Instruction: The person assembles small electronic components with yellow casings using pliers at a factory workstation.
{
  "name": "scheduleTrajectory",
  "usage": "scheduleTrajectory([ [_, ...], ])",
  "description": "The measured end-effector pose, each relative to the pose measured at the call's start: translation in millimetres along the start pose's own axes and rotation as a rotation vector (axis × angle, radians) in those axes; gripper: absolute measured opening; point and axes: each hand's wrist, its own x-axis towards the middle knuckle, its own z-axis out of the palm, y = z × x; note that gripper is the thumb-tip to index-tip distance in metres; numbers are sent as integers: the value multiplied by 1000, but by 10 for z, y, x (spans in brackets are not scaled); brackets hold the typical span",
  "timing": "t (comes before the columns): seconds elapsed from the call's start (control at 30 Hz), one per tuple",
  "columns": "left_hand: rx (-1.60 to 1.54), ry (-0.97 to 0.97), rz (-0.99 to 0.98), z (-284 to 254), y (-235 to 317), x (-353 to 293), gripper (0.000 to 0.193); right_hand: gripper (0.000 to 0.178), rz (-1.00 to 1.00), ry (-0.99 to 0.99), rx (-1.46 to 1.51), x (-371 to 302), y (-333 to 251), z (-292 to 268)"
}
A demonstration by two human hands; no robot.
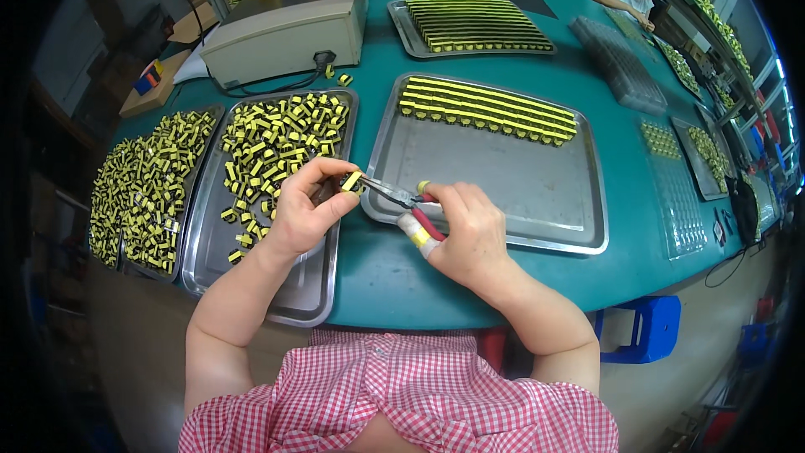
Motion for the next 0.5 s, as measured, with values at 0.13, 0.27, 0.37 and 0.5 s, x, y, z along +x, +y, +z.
scheduleTrajectory([
  [0.13,-29,14,-14,-6,27,-10,30,38,3,-5,6,2,-18,-30],
  [0.27,-6,20,7,-12,3,-1,30,37,4,-31,0,9,-31,-43],
  [0.37,11,11,10,-22,-12,2,30,37,-3,-34,-9,14,-26,-41],
  [0.5,37,9,-5,-18,16,-14,31,38,-15,-31,-6,19,-35,-56],
])
